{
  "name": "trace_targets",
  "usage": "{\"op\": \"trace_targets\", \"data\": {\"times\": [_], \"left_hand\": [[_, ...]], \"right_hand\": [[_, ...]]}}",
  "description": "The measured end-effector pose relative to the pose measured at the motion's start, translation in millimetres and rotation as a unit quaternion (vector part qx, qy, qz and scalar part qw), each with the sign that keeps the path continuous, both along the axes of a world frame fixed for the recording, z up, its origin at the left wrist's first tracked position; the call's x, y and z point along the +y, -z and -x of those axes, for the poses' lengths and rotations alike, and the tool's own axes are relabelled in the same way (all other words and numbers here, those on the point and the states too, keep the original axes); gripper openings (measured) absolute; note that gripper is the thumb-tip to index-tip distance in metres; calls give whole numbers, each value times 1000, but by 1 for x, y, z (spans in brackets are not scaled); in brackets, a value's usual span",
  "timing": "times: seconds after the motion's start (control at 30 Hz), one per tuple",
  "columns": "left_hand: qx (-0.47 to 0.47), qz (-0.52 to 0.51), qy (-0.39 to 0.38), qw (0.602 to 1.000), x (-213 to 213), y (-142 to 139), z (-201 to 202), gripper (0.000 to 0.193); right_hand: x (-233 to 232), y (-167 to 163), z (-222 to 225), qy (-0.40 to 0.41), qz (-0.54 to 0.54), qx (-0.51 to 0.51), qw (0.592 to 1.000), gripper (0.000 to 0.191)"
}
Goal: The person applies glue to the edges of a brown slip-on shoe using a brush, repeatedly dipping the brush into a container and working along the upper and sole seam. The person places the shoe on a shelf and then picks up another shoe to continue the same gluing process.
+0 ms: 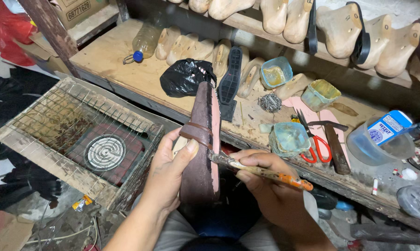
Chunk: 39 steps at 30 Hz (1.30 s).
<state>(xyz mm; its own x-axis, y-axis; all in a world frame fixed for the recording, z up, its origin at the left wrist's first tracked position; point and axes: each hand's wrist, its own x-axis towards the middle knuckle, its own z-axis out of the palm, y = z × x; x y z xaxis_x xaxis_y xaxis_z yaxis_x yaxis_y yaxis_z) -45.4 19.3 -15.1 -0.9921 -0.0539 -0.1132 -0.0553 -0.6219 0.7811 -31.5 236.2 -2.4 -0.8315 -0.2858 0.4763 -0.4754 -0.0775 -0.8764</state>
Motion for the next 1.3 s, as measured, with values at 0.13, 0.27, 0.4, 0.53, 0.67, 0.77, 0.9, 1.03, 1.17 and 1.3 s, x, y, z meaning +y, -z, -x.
{"op": "trace_targets", "data": {"times": [0.13,0.27,0.4,0.53,0.67,0.77,0.9,1.03,1.17,1.3], "left_hand": [[-9,0,-5,1000,0,-4,2,54],[-23,9,-20,999,0,-4,4,54],[-20,0,-3,1000,1,-5,1,54],[-17,-1,7,1000,5,-6,-3,55],[-8,4,5,1000,7,-7,-4,54],[0,9,0,1000,6,-6,-3,54],[-18,7,-2,1000,3,-7,-2,53],[-29,12,-1,1000,2,-8,-1,52],[-29,13,-6,999,1,-6,-1,52],[-32,17,-15,999,1,-4,0,53]], "right_hand": [[1,-3,-3,-7,-11,35,999,19],[12,-7,-11,-21,-54,2,998,22],[14,-5,-12,-12,-17,25,999,21],[7,-1,-5,72,-27,63,995,23],[4,-5,-2,42,-21,91,995,23],[4,-9,-3,37,-56,91,994,24],[3,-12,-6,18,-57,77,995,25],[3,-10,-6,3,-49,77,996,26],[4,-7,-8,4,-49,61,997,25],[6,-6,-7,-11,-52,50,997,25]]}}
